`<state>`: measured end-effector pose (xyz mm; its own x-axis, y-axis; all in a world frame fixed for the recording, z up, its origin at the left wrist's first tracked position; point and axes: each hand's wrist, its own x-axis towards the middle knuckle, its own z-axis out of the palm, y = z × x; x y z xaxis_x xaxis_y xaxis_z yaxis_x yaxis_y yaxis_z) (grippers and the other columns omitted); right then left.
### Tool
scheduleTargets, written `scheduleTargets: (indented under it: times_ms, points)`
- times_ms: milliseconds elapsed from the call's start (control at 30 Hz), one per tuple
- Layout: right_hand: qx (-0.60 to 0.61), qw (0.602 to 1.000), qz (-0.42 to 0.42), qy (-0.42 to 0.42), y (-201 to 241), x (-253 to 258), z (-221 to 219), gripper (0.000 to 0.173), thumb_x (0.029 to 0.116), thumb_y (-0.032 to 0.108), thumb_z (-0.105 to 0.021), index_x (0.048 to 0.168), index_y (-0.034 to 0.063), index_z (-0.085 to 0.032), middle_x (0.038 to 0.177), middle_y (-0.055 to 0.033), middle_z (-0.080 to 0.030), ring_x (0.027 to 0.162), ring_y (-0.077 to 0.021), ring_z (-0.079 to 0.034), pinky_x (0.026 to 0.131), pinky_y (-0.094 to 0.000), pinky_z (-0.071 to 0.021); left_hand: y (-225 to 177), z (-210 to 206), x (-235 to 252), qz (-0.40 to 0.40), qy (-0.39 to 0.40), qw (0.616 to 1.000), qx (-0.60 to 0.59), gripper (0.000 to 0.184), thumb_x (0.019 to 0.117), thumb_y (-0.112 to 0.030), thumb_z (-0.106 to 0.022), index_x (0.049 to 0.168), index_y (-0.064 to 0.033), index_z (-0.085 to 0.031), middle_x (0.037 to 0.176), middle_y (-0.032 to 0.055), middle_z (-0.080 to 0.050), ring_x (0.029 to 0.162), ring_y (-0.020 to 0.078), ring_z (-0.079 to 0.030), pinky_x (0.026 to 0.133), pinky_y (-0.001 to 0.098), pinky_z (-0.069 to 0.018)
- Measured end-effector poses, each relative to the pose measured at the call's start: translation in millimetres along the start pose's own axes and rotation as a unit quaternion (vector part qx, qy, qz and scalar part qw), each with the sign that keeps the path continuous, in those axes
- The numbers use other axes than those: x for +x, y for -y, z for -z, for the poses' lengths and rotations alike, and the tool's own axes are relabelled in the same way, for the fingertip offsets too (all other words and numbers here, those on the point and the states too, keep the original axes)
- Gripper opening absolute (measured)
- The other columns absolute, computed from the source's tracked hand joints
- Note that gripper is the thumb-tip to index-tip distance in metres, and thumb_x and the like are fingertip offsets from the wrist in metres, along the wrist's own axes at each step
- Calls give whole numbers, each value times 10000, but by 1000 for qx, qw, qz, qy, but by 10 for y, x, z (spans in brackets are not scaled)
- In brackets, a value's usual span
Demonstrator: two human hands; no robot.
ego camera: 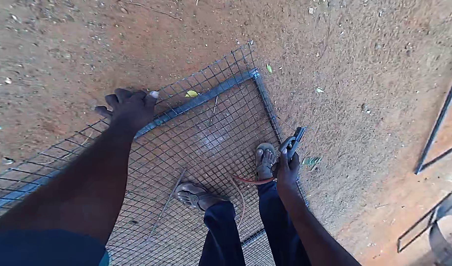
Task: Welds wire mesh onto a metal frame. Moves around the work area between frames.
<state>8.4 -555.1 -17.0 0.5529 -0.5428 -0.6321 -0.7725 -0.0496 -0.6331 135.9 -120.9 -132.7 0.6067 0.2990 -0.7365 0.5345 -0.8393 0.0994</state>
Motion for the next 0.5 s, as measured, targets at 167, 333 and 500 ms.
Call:
scheduleTargets:
  times_ms: [167, 333, 500]
  points:
    - [1, 1000, -1, 13, -81, -29, 62, 425, 1050, 377, -588, 1369, 111, -500, 781, -135, -592, 516, -261, -580, 459, -414, -553, 60, 4, 39, -8, 9, 1000, 6, 842, 1010, -742, -174, 1441, -110, -525, 1543, 352, -336, 1445, 626, -202, 968, 908, -163]
    - [-21, 1000, -11, 17, -65, -51, 124, 461, 1029, 455, -600, 1364, 150, -518, 807, -115, -610, 546, -247, -588, 490, -410, -556, 16, -60, 57, -7, 12, 1000, -2, 795, 1032, -702, -204, 1454, -108, -522, 1550, 339, -329, 1449, 607, -211, 982, 890, -177]
    - [-3, 1000, 1, 30, -109, -84, 61, 429, 1036, 393, -608, 1380, 155, -511, 793, -103, -608, 550, -236, -599, 500, -407, -567, 121, -54, 111, 3, 3, 1000, 14, 747, 1023, -715, -246, 1448, -185, -558, 1557, 247, -383, 1451, 544, -266, 1005, 847, -231]
